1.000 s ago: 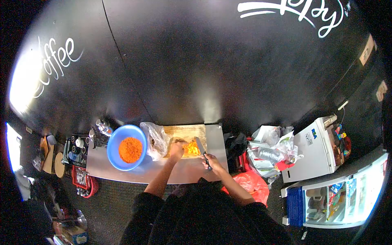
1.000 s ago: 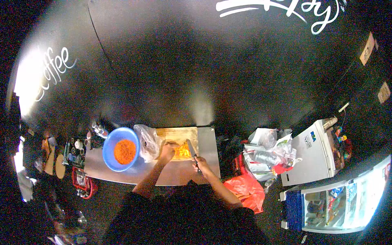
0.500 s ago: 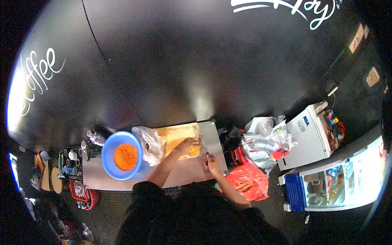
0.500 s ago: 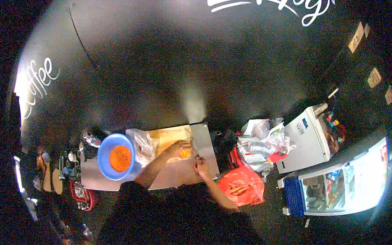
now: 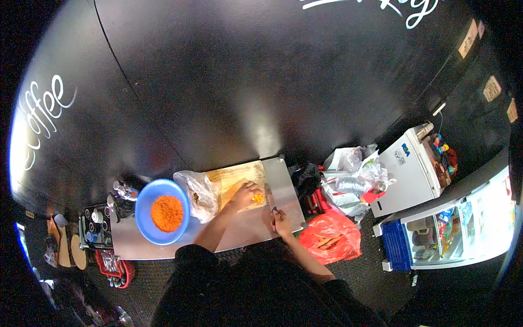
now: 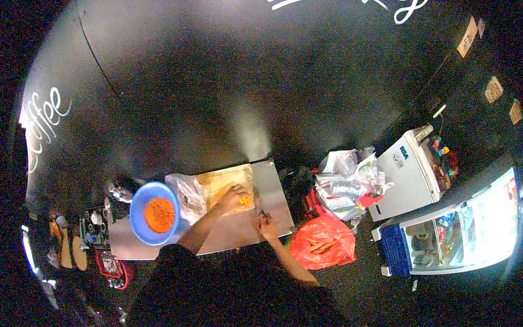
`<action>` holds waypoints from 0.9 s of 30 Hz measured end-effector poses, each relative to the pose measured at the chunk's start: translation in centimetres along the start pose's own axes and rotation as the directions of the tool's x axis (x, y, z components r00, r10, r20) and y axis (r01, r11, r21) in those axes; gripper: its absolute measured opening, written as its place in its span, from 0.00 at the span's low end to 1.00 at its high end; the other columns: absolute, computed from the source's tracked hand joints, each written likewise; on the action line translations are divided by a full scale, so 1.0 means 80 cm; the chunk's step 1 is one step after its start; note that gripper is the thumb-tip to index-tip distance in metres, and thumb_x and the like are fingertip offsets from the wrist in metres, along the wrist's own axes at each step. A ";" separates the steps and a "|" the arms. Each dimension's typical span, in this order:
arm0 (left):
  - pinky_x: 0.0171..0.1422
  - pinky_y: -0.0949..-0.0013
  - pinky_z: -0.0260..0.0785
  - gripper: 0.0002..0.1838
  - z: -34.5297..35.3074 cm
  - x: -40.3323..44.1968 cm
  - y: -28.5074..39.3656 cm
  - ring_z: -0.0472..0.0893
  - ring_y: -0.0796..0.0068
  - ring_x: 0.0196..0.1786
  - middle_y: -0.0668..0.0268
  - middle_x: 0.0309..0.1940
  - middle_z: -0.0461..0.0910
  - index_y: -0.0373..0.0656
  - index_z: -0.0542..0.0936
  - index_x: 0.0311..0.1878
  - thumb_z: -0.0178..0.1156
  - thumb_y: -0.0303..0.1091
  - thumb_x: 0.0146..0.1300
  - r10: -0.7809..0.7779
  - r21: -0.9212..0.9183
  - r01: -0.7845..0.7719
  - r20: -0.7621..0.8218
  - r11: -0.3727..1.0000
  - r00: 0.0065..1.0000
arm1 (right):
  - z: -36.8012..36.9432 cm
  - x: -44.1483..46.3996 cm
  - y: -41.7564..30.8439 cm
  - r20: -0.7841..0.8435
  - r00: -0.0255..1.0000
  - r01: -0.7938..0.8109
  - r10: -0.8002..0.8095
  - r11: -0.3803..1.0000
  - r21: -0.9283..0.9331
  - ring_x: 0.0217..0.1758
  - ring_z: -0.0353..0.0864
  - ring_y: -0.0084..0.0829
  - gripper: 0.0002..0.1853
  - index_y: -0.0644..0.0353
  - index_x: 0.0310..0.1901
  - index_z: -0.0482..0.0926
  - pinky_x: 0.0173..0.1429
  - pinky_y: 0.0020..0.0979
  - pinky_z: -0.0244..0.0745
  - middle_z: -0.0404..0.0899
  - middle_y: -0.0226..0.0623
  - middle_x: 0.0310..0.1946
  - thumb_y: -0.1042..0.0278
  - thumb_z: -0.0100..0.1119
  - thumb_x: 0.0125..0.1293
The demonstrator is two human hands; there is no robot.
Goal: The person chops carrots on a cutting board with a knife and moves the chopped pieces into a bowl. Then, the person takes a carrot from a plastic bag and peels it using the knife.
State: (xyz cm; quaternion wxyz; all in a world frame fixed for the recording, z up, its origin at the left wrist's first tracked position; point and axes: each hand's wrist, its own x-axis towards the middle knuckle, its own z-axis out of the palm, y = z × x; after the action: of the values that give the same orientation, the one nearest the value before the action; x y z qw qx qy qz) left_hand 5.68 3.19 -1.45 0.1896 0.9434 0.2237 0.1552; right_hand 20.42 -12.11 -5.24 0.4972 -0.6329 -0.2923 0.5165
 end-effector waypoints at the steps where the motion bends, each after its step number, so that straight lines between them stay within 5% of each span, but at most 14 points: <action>1: 0.60 0.64 0.55 0.22 0.000 -0.004 0.002 0.65 0.66 0.54 0.65 0.43 0.71 0.47 0.76 0.43 0.64 0.33 0.39 -0.028 0.005 0.028 -0.013 1.000 1.000 | 0.003 0.000 -0.003 0.003 1.000 -0.001 0.001 1.000 0.001 0.08 0.60 0.18 0.14 0.61 0.37 0.69 0.13 0.22 0.54 0.66 0.29 0.11 0.57 0.41 0.67; 4: 0.58 0.66 0.59 0.15 0.010 -0.014 0.000 0.68 0.66 0.51 0.65 0.40 0.73 0.45 0.77 0.39 0.60 0.31 0.43 0.038 0.069 -0.034 -0.063 0.997 0.997 | 0.007 0.000 -0.006 0.050 0.998 -0.044 0.048 0.996 -0.079 0.07 0.60 0.19 0.14 0.61 0.36 0.69 0.11 0.22 0.53 0.67 0.30 0.10 0.57 0.42 0.67; 10: 0.47 0.69 0.68 0.09 0.039 -0.031 -0.020 0.73 0.67 0.42 0.66 0.31 0.75 0.42 0.79 0.34 0.54 0.29 0.48 0.099 0.194 -0.055 -0.222 0.979 0.970 | 0.016 0.018 0.023 0.038 0.972 0.230 -0.232 0.903 -0.363 0.07 0.65 0.22 0.15 0.61 0.33 0.68 0.12 0.25 0.57 0.68 0.33 0.10 0.56 0.42 0.66; 12: 0.47 0.68 0.68 0.10 0.033 -0.036 -0.008 0.73 0.67 0.42 0.66 0.31 0.75 0.42 0.78 0.34 0.54 0.29 0.47 0.045 0.200 0.002 -0.234 0.980 0.971 | 0.022 0.012 0.017 0.008 0.963 0.215 -0.270 0.747 -0.628 0.12 0.73 0.36 0.15 0.64 0.34 0.67 0.16 0.34 0.65 0.73 0.43 0.13 0.57 0.42 0.65; 15: 0.47 0.68 0.68 0.11 0.024 -0.041 0.008 0.73 0.68 0.42 0.66 0.31 0.74 0.42 0.78 0.35 0.53 0.28 0.45 0.017 0.260 0.059 -0.281 0.964 0.960 | 0.031 0.003 -0.007 0.108 0.953 0.258 -0.283 0.571 -0.779 0.19 0.76 0.48 0.16 0.66 0.37 0.66 0.25 0.43 0.70 0.74 0.51 0.17 0.58 0.42 0.64; 25: 0.53 0.64 0.65 0.17 0.043 -0.057 0.025 0.69 0.63 0.49 0.62 0.41 0.72 0.39 0.77 0.41 0.54 0.30 0.44 -0.057 0.322 0.175 -0.342 0.931 0.938 | 0.052 0.019 -0.005 0.153 0.943 0.271 -0.294 0.416 -0.868 0.30 0.76 0.53 0.24 0.74 0.51 0.60 0.34 0.48 0.71 0.75 0.56 0.26 0.60 0.44 0.61; 27: 0.52 0.64 0.66 0.16 0.029 -0.054 0.040 0.70 0.62 0.49 0.61 0.41 0.72 0.38 0.78 0.40 0.55 0.29 0.44 -0.111 0.224 0.202 -0.363 0.953 0.925 | 0.052 0.022 -0.012 0.222 0.920 0.310 -0.324 0.251 -0.917 0.30 0.76 0.53 0.27 0.75 0.55 0.58 0.34 0.48 0.71 0.75 0.56 0.26 0.60 0.43 0.60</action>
State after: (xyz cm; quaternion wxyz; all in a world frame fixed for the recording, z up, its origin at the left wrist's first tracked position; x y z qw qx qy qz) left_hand 4.03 -2.23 -3.05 0.0353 0.8967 0.3471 0.2726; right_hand 17.17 -8.90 -4.87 0.1325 -0.7327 -0.6536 0.1360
